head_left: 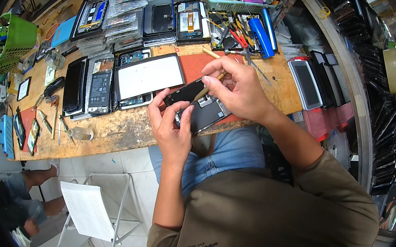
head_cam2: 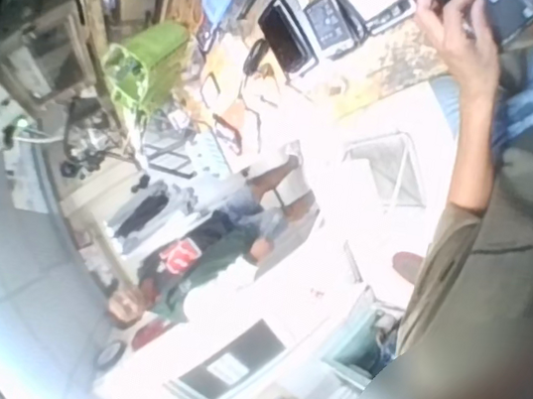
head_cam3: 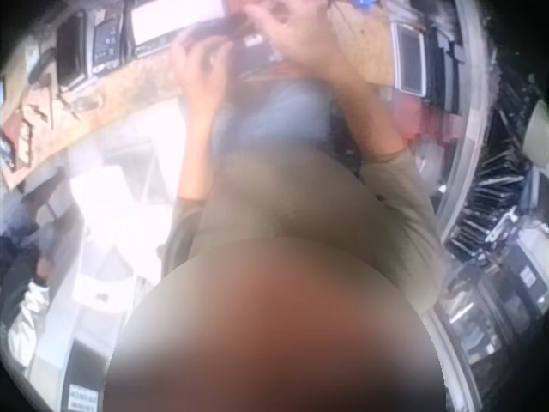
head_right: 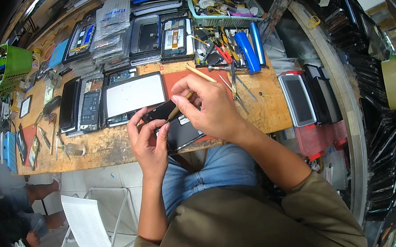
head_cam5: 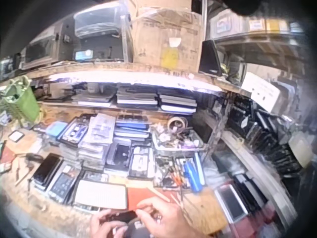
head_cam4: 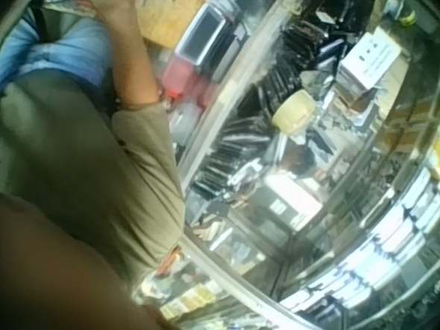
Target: The person disassembles a smartphone using a screwdriver and pry tool, removes the back cover, and replaces the battery. They then reassemble the phone, secure the screws, and test the device by turning it on.
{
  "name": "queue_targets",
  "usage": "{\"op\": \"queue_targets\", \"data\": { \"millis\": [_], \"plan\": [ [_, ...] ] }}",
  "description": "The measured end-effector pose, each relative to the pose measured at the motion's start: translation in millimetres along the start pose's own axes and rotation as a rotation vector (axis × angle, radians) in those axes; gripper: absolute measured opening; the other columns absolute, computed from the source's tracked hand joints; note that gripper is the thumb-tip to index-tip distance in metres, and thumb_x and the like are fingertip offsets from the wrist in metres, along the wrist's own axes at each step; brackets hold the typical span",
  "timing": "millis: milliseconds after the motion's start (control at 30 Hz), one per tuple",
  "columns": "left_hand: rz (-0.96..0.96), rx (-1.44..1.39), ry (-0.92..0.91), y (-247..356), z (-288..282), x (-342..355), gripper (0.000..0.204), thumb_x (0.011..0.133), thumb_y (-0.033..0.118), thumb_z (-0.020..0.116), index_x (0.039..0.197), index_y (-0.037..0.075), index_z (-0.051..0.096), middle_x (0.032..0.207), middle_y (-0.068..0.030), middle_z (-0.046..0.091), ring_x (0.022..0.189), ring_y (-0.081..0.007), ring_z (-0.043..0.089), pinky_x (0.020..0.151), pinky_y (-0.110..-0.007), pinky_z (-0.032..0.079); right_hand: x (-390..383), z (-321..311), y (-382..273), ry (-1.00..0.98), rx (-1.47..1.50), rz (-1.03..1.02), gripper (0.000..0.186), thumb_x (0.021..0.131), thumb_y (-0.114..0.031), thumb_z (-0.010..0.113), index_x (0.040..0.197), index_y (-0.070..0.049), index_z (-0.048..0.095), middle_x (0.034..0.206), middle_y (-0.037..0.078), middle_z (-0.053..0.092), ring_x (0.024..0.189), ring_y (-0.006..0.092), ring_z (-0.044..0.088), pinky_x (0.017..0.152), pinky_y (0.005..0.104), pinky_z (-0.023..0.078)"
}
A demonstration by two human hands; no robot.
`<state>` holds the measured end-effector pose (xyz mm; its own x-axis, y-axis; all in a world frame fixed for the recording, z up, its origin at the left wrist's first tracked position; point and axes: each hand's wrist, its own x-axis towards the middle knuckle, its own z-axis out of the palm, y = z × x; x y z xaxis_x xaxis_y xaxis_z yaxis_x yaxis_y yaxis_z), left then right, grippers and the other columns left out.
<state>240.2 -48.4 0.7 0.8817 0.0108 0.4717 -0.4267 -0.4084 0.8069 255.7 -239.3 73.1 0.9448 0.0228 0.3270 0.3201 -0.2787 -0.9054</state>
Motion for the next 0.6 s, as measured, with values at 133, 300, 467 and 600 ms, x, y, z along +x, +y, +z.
{"op": "queue_targets", "data": {
  "millis": [133,300,467,600],
  "plan": [
    [0.052,0.035,-0.004,0.2,-1.0,0.1,0.014,0.086,0.003,0.084,0.099,0.004,0.079,0.136,-0.0147,0.059,0.115,-0.0248,0.060,0.095,-0.035,0.051,-0.7,-0.2,0.1,0.014,0.039,0.005,0.012,0.098,-0.005,0.071,0.106,0.003,0.068,0.085,0.007,0.073,0.070,0.0089,0.070,0.061,0.0259,0.056],
    [0.048,0.072,-0.008,0.9,-1.8,0.2,0.013,0.086,0.004,0.084,0.098,0.004,0.079,0.134,-0.0146,0.060,0.115,-0.0254,0.060,0.096,-0.036,0.050,-1.9,-0.8,1.0,0.013,-0.005,-0.009,0.011,0.098,-0.005,0.071,0.107,0.003,0.068,0.084,0.007,0.073,0.070,0.0091,0.070,0.060,0.0262,0.056],
    [0.063,0.074,0.004,0.7,-1.0,-0.9,0.012,0.086,0.005,0.084,0.098,0.004,0.079,0.131,-0.0148,0.061,0.116,-0.0262,0.060,0.096,-0.037,0.050,-3.4,1.0,3.2,0.001,0.025,0.005,0.011,0.099,-0.004,0.071,0.106,0.003,0.068,0.083,0.007,0.072,0.070,0.0075,0.069,0.058,0.0250,0.054],
    [0.066,0.079,0.005,0.6,-1.5,-1.1,0.013,0.086,0.005,0.084,0.098,0.004,0.079,0.131,-0.0152,0.061,0.117,-0.0271,0.060,0.096,-0.037,0.050,-4.1,2.3,4.2,0.021,0.032,-0.017,0.011,0.099,-0.004,0.071,0.106,0.003,0.067,0.083,0.006,0.072,0.069,0.0060,0.068,0.057,0.0239,0.053]
  ]
}}
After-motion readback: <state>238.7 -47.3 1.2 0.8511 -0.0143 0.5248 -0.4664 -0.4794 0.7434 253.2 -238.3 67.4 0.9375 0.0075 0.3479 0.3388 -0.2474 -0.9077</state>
